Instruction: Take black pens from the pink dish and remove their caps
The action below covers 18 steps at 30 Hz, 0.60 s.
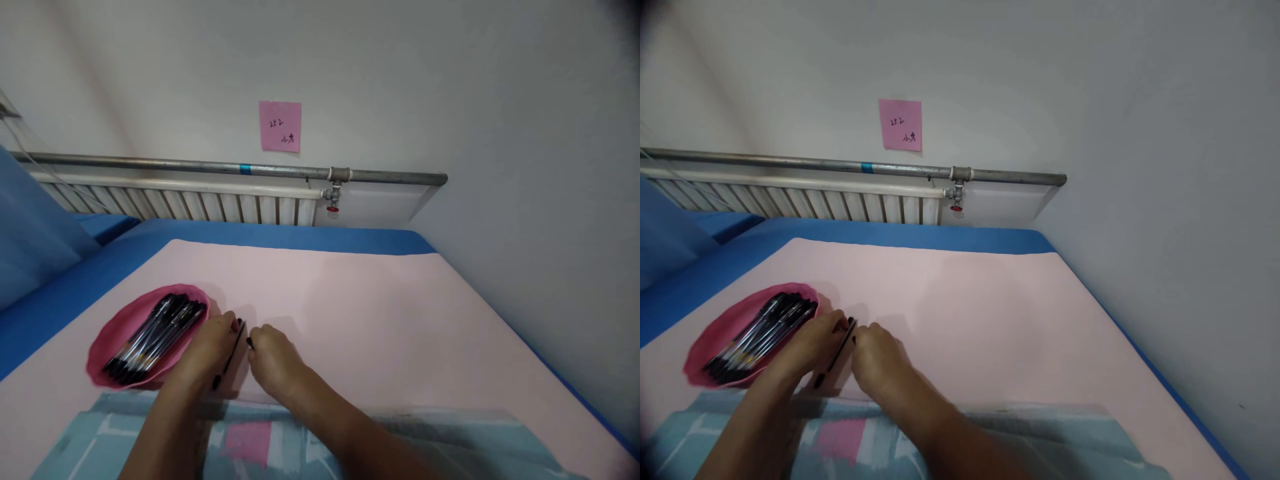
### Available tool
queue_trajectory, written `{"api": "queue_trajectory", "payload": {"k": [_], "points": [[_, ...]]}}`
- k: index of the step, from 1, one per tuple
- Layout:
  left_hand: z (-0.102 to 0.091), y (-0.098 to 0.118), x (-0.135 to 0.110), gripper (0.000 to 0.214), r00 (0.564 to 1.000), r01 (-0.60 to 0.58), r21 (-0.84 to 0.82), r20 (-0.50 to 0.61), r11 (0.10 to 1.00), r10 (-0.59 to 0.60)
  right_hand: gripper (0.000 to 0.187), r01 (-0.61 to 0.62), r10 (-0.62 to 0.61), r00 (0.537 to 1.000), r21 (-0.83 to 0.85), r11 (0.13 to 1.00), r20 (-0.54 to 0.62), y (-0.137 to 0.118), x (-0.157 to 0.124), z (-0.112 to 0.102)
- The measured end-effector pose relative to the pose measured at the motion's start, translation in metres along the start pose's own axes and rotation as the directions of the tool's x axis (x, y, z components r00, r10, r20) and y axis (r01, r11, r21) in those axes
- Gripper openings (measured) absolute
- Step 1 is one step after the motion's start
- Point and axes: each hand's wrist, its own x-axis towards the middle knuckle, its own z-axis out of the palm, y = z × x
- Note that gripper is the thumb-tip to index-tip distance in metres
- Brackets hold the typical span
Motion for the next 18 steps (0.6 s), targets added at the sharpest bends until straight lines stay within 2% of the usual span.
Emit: {"api": "queue_trajectory", "payload": {"k": [2, 4, 6, 8, 10, 14, 18], "points": [[-0.001, 0.0, 0.0, 0.015, 1.0, -0.005, -0.006, 0.011, 1.0, 0.005, 0.021, 0.037, -0.038, 0.999, 0.02, 0.999, 0.034, -0.007, 0.0, 0.006], [-0.001, 0.0, 0.001, 0.014, 1.0, -0.006, -0.011, 0.022, 1.0, 0.006, 0.02, 0.014, -0.018, 0.999, 0.099, 0.995, 0.046, -0.008, 0.0, 0.008], [-0.002, -0.001, 0.001, 0.013, 1.0, -0.004, -0.012, 0.021, 1.0, 0.004, 0.016, -0.109, 0.094, 0.993, 0.251, 0.962, 0.071, -0.006, 0.003, 0.006], [-0.001, -0.002, 0.001, 0.014, 1.0, -0.008, -0.008, 0.012, 1.0, 0.008, 0.016, -0.237, 0.207, 0.971, 0.389, 0.89, 0.117, 0.0, 0.007, 0.0], [-0.001, -0.002, 0.001, 0.015, 1.0, -0.011, -0.002, 0.007, 1.0, 0.011, 0.023, -0.275, 0.25, 0.961, 0.455, 0.847, 0.115, 0.004, 0.01, -0.007], [0.0, -0.003, 0.002, 0.017, 1.0, -0.013, 0.008, 0.007, 1.0, 0.013, 0.042, -0.176, 0.187, 0.982, 0.37, 0.912, 0.004, 0.007, 0.008, -0.015], [0.0, -0.003, 0.001, 0.017, 1.0, -0.025, 0.004, -0.002, 1.0, 0.025, 0.036, 0.002, -0.002, 1.0, 0.124, 0.992, -0.006, 0.005, 0.0, -0.013]]}}
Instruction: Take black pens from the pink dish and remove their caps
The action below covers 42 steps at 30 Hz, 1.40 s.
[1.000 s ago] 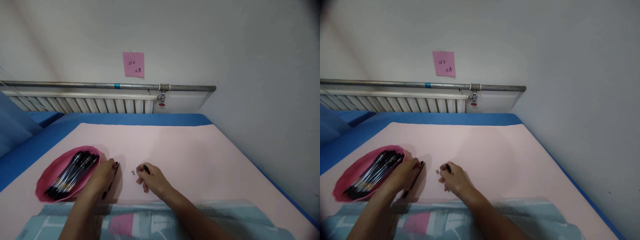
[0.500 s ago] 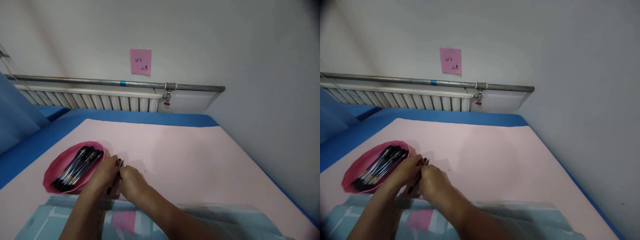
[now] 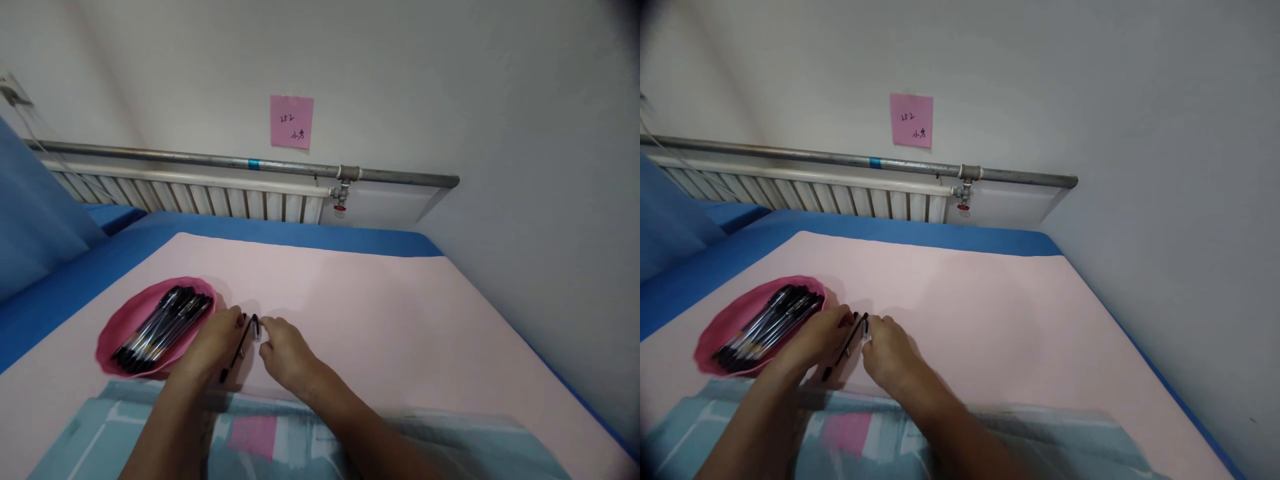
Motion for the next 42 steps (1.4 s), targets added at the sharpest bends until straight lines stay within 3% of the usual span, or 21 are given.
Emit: {"api": "queue_trajectory", "payload": {"k": [12, 19, 24, 27, 30, 33, 35, 39, 42], "points": [[0.002, -0.004, 0.002, 0.018, 1.0, -0.006, -0.005, -0.014, 1.0, 0.005, 0.019, 0.184, -0.187, 0.982, -0.24, 0.953, 0.009, -0.003, 0.004, 0.012], [0.002, -0.005, 0.0, 0.019, 0.998, 0.013, -0.005, -0.062, 1.0, -0.013, 0.022, 0.224, -0.231, 0.973, -0.247, 0.943, -0.003, -0.002, 0.005, 0.011], [-0.008, -0.005, -0.005, 0.023, 0.984, 0.047, -0.024, -0.169, 0.999, -0.05, 0.024, 0.225, -0.235, 0.972, -0.206, 0.953, -0.028, 0.0, 0.006, 0.011], [-0.016, -0.007, -0.009, 0.024, 0.934, 0.055, -0.145, -0.342, 0.988, -0.102, 0.024, 0.228, -0.236, 0.971, -0.18, 0.957, -0.026, 0.001, 0.006, 0.012], [-0.023, -0.01, -0.013, 0.023, 0.831, 0.071, -0.243, -0.522, 0.967, -0.193, 0.025, 0.226, -0.234, 0.972, -0.144, 0.963, -0.039, 0.002, 0.005, 0.013], [-0.028, -0.017, -0.016, 0.023, 0.727, 0.124, -0.312, -0.617, 0.942, -0.3, 0.025, 0.202, -0.209, 0.975, -0.089, 0.975, -0.08, 0.004, 0.006, 0.012], [-0.031, -0.023, -0.017, 0.023, 0.683, 0.165, -0.335, -0.64, 0.928, -0.352, 0.024, 0.17, -0.174, 0.978, -0.049, 0.984, -0.111, 0.007, 0.008, 0.011], [-0.033, -0.034, -0.015, 0.022, 0.678, 0.209, -0.318, -0.634, 0.925, -0.371, 0.021, 0.127, -0.124, 0.982, 0.013, 0.992, -0.141, 0.01, 0.01, 0.007], [-0.03, -0.038, -0.012, 0.023, 0.68, 0.195, -0.293, -0.647, 0.936, -0.345, 0.022, 0.163, -0.163, 0.981, -0.005, 0.987, -0.108, 0.01, 0.007, 0.006]]}}
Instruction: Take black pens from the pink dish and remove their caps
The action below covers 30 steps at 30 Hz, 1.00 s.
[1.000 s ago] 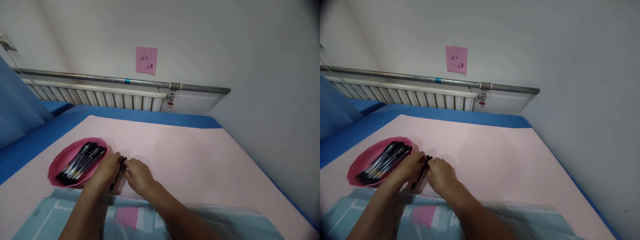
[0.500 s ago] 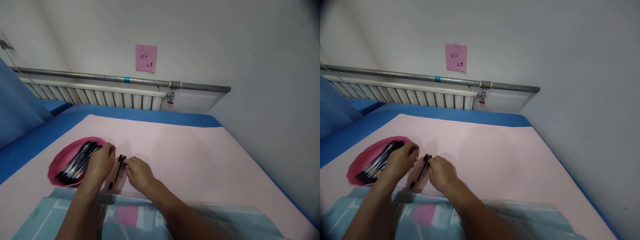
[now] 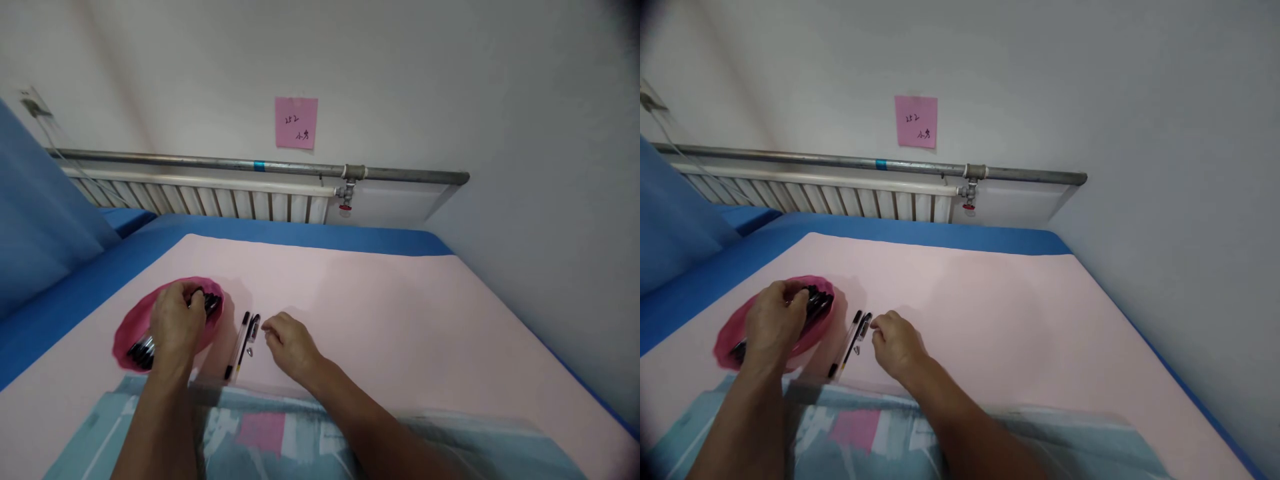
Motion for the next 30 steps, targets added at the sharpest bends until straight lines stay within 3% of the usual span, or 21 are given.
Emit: {"api": "queue_trajectory", "payload": {"k": [5, 16, 26, 30], "points": [[0.007, 0.001, -0.003, 0.024, 0.999, -0.039, 0.008, 0.031, 0.999, 0.038, 0.026, 0.103, -0.095, 0.992, -0.103, 0.989, 0.083, -0.005, -0.005, 0.001], [0.003, 0.009, -0.006, 0.027, 0.991, -0.083, 0.004, 0.104, 0.997, 0.082, 0.028, 0.153, -0.129, 0.983, -0.196, 0.969, 0.132, -0.009, -0.003, 0.005], [0.005, 0.009, -0.006, 0.027, 0.989, -0.111, -0.005, 0.097, 0.994, 0.111, 0.026, 0.164, -0.141, 0.981, -0.185, 0.969, 0.13, -0.01, -0.004, 0.001], [0.005, 0.01, -0.006, 0.026, 0.989, -0.102, -0.003, 0.11, 0.995, 0.101, 0.022, 0.226, -0.194, 0.962, -0.16, 0.961, 0.194, -0.009, -0.01, -0.003]]}}
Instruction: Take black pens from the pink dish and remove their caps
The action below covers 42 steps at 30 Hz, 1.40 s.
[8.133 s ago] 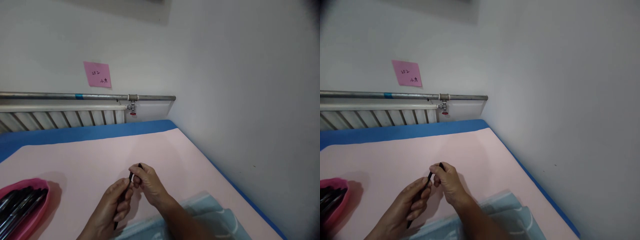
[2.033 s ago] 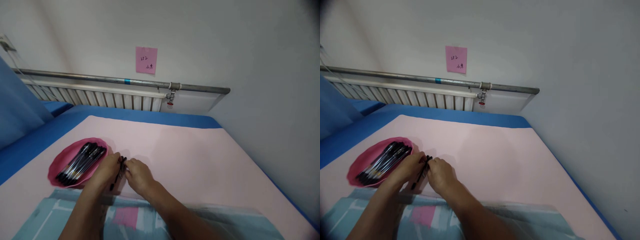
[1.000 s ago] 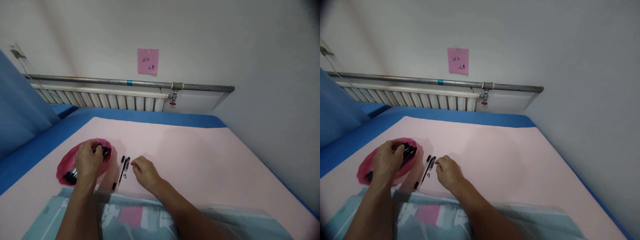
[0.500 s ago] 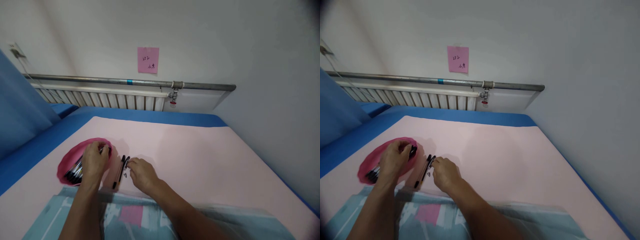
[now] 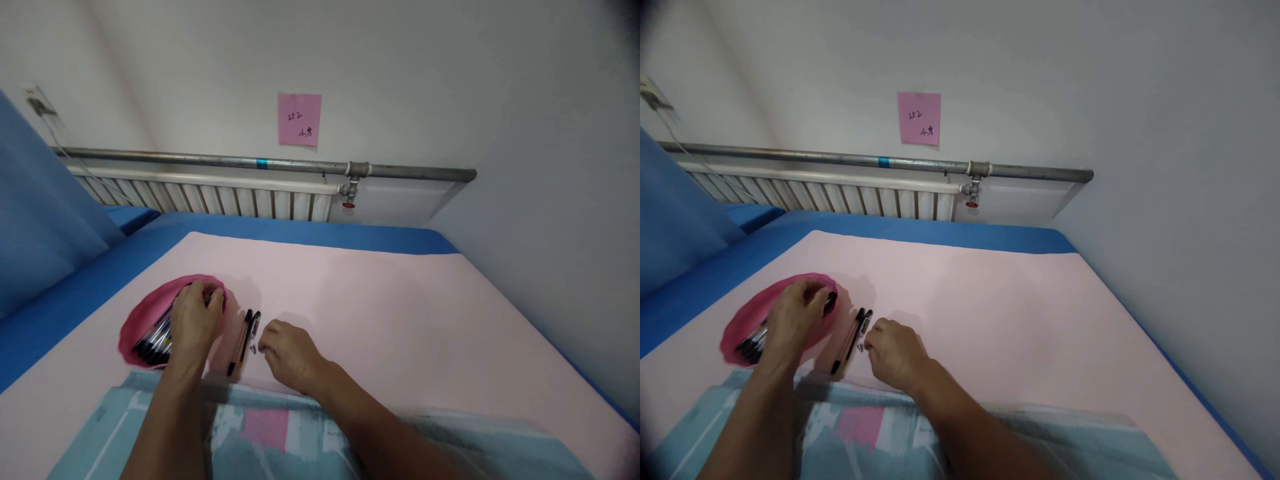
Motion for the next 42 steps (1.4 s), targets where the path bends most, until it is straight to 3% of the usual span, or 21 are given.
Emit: {"api": "queue_trajectory", "payload": {"k": [9, 15, 21, 26, 30, 36, 42], "points": [[0.001, 0.001, 0.0, 0.026, 1.0, -0.003, -0.013, 0.018, 1.0, 0.003, 0.035, 0.102, -0.103, 0.994, 0.026, 0.994, 0.046, -0.006, -0.004, -0.004], [0.0, 0.001, -0.002, 0.026, 1.0, 0.005, -0.039, -0.01, 0.999, -0.005, 0.033, 0.084, -0.086, 0.995, 0.03, 0.996, 0.059, -0.003, -0.004, -0.005], [-0.009, -0.024, 0.0, 0.028, 0.983, 0.149, -0.049, -0.096, 0.988, -0.153, 0.024, 0.044, -0.045, 0.999, 0.089, 0.995, 0.0, 0.004, -0.003, -0.004], [-0.014, -0.049, -0.001, 0.032, 0.958, 0.286, 0.07, -0.039, 0.956, -0.283, 0.023, 0.028, -0.026, 1.0, 0.125, 0.992, -0.017, 0.008, -0.002, -0.004], [-0.01, -0.053, -0.002, 0.032, 0.96, 0.261, 0.162, 0.063, 0.952, -0.274, 0.024, 0.018, -0.017, 1.0, 0.127, 0.992, -0.016, 0.007, -0.003, -0.004], [-0.003, -0.055, -0.001, 0.033, 0.958, 0.271, 0.198, 0.045, 0.942, -0.285, 0.024, 0.016, -0.012, 1.0, 0.156, 0.988, -0.027, 0.006, -0.006, -0.006], [-0.013, -0.049, -0.005, 0.033, 0.972, 0.231, 0.18, 0.008, 0.956, -0.236, 0.026, 0.006, 0.014, 0.997, 0.256, 0.967, -0.078, 0.005, -0.009, -0.006]]}}
